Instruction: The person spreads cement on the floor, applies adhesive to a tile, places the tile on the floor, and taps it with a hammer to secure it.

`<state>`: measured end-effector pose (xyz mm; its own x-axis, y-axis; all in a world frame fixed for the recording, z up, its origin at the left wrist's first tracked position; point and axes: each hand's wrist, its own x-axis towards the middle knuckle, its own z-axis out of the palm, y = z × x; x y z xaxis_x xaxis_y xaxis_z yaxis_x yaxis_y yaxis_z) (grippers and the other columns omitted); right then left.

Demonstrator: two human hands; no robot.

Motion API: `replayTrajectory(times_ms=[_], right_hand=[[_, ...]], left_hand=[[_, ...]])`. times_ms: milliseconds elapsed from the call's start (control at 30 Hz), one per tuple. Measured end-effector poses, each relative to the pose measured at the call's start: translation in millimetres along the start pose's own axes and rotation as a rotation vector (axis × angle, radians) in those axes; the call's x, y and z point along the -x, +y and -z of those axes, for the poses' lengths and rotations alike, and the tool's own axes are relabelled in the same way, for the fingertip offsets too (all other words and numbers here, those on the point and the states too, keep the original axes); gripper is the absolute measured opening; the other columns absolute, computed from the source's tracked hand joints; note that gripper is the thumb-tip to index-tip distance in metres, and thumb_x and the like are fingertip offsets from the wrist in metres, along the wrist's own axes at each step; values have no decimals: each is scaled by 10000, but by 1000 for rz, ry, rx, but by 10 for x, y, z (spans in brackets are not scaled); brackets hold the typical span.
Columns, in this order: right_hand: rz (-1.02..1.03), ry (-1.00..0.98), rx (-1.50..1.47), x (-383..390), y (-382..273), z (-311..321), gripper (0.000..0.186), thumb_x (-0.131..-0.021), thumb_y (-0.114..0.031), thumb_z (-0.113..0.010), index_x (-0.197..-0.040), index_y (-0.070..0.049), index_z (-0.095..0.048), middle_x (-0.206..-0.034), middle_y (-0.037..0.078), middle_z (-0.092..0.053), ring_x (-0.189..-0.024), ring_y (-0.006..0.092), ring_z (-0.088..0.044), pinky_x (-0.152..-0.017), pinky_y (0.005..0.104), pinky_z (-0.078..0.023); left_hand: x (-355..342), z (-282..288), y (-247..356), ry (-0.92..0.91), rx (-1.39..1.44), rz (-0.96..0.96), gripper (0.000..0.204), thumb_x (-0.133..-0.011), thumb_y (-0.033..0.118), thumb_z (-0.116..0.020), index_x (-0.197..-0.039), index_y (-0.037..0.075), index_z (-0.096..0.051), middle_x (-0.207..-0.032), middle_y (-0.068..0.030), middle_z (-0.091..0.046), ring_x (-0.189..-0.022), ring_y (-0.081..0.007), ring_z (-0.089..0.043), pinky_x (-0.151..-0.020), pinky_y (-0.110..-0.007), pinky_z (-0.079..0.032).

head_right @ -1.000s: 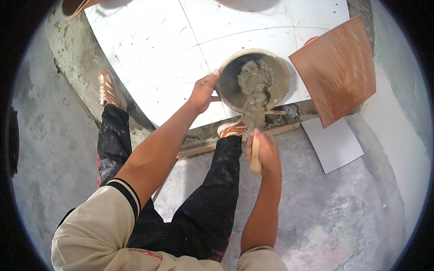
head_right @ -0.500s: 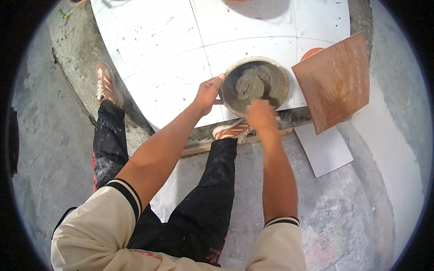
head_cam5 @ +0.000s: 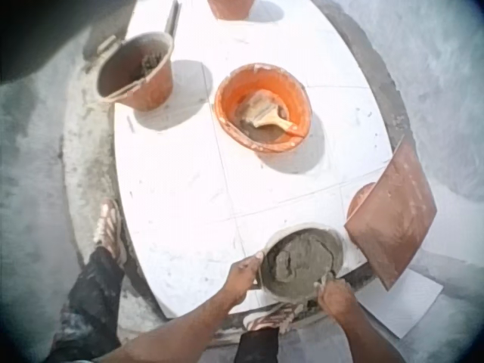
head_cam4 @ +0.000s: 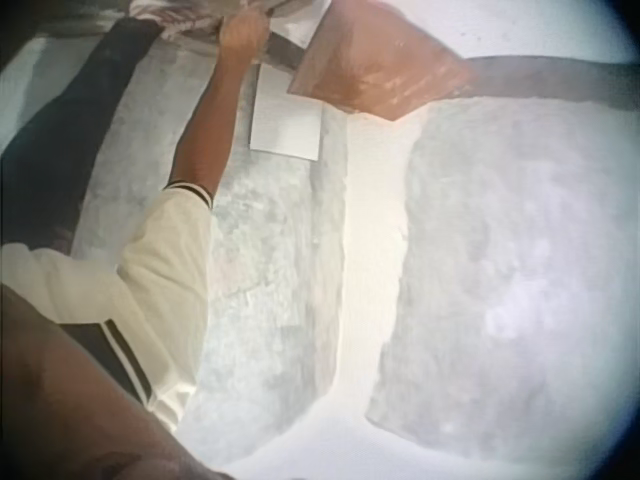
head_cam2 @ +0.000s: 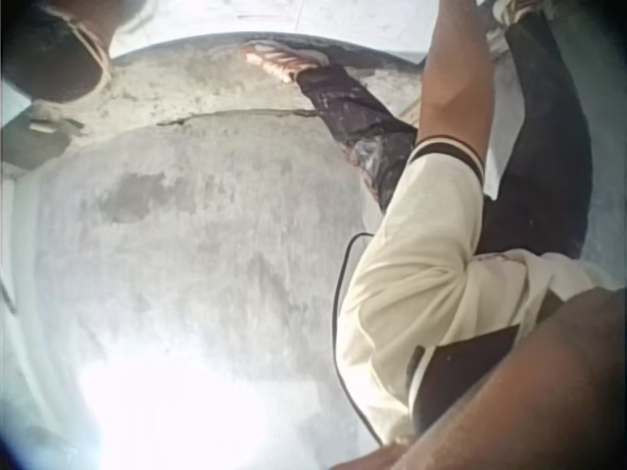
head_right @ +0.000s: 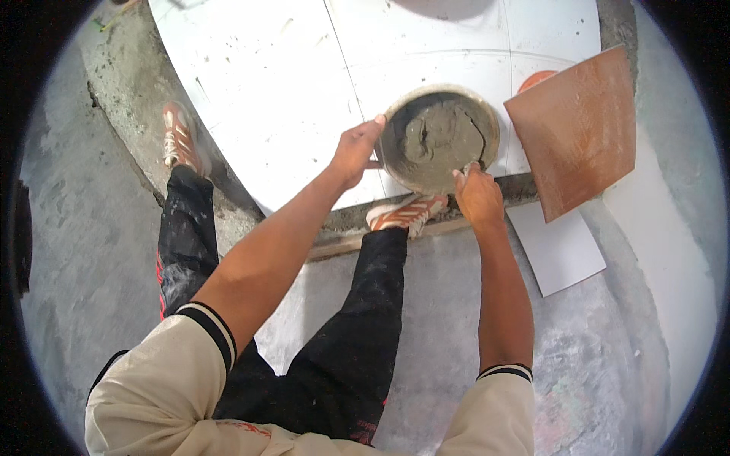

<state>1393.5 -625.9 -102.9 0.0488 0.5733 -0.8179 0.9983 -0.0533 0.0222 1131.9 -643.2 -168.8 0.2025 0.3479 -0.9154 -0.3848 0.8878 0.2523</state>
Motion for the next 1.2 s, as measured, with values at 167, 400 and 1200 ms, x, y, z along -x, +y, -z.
replayTrajectory(times_ms=[167,400,1200], right_hand=[[49,-47,-339,211,-162,-176,506,-993,-362,-678,-1224,82,-602,-949,278,-721,-803,376,-725,-686,484,-560],[-147,-413,-1540,213,-574,-408,239,-1029,-289,-653,-1007,-63,-580,-753,6,-543,-516,98,-509,-430,260,-435],[84,-43,-107,350,-700,41,339,-971,-254,-641,-1042,73,-696,-1032,336,-710,-935,507,-703,-842,528,-571]], left_hand=[[7,9,21,-42,14,6,762,-1034,572,-575,-1485,-37,-502,-1516,-295,-484,-1401,-409,-493,-1077,-628,-498],[18,-44,3,-1,16,1,672,-1067,535,-534,-1403,-47,-547,-1369,-254,-591,-1294,-354,-573,-1070,-609,-515],[14,-10,-58,18,11,-16,716,-1017,589,-594,-1401,-16,-585,-1363,-228,-608,-1279,-361,-582,-1016,-587,-543]])
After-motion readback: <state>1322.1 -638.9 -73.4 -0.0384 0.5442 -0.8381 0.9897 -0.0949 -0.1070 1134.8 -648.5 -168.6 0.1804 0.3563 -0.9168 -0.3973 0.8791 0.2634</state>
